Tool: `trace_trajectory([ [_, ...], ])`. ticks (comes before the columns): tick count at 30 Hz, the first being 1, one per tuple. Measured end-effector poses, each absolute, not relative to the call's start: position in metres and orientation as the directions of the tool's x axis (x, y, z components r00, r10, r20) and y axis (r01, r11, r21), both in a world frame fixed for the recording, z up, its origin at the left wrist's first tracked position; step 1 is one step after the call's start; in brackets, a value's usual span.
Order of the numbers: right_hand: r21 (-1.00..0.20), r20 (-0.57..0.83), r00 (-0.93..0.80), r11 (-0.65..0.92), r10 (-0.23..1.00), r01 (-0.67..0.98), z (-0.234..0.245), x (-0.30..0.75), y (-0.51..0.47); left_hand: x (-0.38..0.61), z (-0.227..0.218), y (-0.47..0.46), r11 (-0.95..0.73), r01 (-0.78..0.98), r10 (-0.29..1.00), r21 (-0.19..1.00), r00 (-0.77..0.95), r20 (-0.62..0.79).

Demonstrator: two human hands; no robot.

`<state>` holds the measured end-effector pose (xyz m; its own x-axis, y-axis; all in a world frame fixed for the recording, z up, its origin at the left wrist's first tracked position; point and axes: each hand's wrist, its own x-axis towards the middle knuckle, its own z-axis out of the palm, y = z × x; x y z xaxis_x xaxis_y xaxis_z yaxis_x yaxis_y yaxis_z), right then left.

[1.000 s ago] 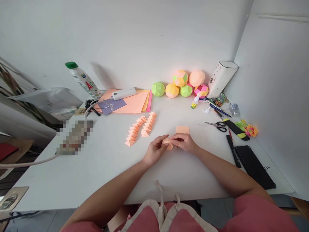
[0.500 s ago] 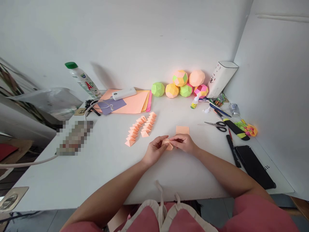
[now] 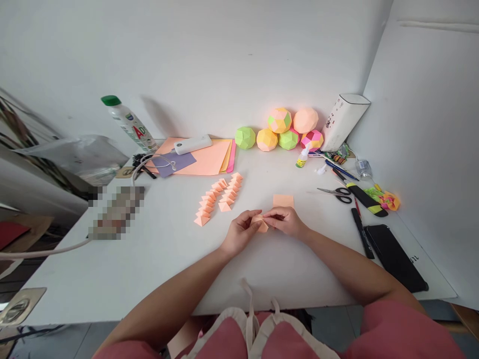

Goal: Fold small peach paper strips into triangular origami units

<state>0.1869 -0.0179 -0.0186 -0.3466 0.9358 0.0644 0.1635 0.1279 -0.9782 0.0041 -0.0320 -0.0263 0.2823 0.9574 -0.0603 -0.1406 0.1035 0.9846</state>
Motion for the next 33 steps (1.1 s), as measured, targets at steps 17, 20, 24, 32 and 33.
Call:
trace_trajectory([
  [17,-0.867,0.299,-0.347,0.405,0.889,0.289,-0.017,0.182,-0.021,0.005,-0.026,-0.031,0.107,-0.179,0.959,0.978,0.277,-0.054],
  [20,-0.860,0.315,-0.385,0.432,0.868,0.271,-0.014,0.182,-0.022,0.005,-0.024,-0.032,0.125,-0.167,0.955,0.978,0.287,-0.073],
  [24,-0.830,0.318,-0.433,0.469,0.843,0.303,-0.016,0.182,-0.024,0.007,-0.023,-0.033,0.171,-0.193,0.956,0.966,0.272,-0.115],
  [32,-0.784,0.384,-0.389,0.518,0.838,0.342,-0.023,0.180,-0.021,0.007,-0.028,-0.032,-0.171,0.065,0.973,0.983,0.170,0.158],
  [33,-0.798,0.364,-0.386,0.498,0.848,0.340,-0.022,0.181,-0.021,0.006,-0.027,-0.032,-0.180,0.079,0.968,0.980,0.192,0.162],
])
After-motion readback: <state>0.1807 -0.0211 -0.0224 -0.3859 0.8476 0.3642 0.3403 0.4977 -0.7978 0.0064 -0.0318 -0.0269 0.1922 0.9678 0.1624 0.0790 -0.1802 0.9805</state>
